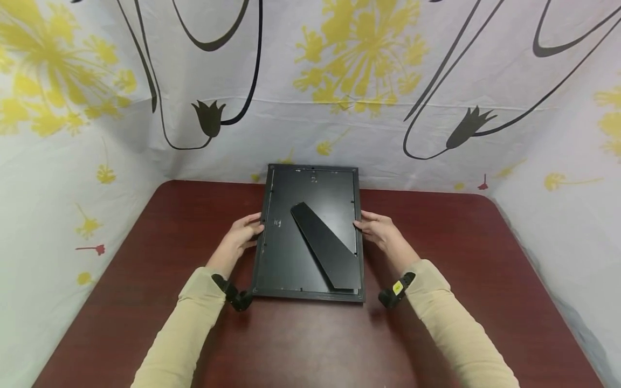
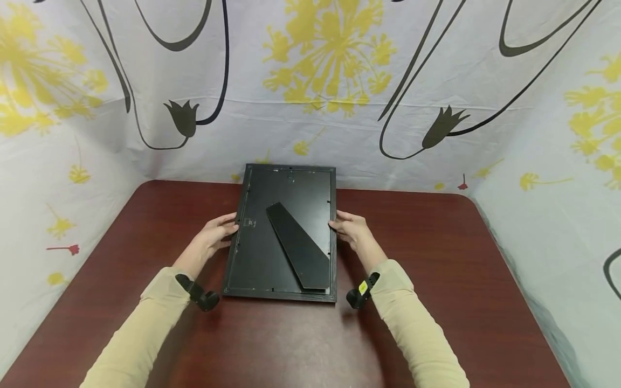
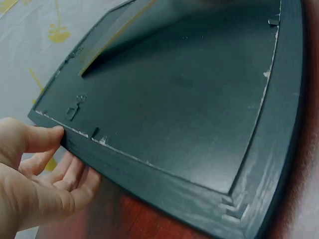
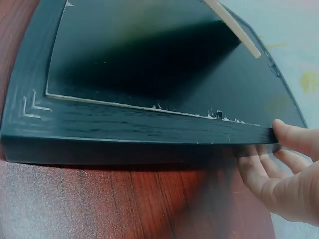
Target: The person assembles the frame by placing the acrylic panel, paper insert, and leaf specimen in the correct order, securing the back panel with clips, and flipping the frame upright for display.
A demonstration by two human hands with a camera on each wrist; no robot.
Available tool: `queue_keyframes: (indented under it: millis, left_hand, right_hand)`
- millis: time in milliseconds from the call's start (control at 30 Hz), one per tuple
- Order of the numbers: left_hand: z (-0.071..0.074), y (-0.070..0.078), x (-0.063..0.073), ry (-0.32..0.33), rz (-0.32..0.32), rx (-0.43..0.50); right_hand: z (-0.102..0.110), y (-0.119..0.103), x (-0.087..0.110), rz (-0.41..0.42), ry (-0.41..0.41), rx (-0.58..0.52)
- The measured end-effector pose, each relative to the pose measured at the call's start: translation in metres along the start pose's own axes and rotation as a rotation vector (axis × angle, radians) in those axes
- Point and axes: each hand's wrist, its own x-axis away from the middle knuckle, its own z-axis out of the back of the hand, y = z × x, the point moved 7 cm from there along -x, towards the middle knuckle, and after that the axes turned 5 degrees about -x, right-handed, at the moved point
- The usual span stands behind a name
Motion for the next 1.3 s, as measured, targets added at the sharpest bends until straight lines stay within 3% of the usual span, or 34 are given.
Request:
queue_keyframes:
  millis: [233,467,667,800,1300]
  left_hand:
    - [0.003,0.004,0.007,-0.059,-0.078,0.003]
    - [0.007,0.024,0.017,-0.099,-0.194,-0.093]
    - [0.006,0.039,0.026,-0.116,-0.278,-0.110]
    - [0.005,0.046,0.032,-0.105,-0.310,-0.106]
    - [0.002,0.070,0.042,-0.027,-0.478,-0.088]
  right_hand:
    - [0.000,-0.012,0.011,0.014,-0.061,-0.077]
    - [0.004,-0.032,0.024,0.065,-0.108,-0.214]
    - [0.007,-0.044,0.031,0.125,-0.150,-0.343]
    - [0.008,-0.050,0.034,0.162,-0.158,-0.411]
    - [0.010,-0.075,0.040,0.362,-0.179,-0.501]
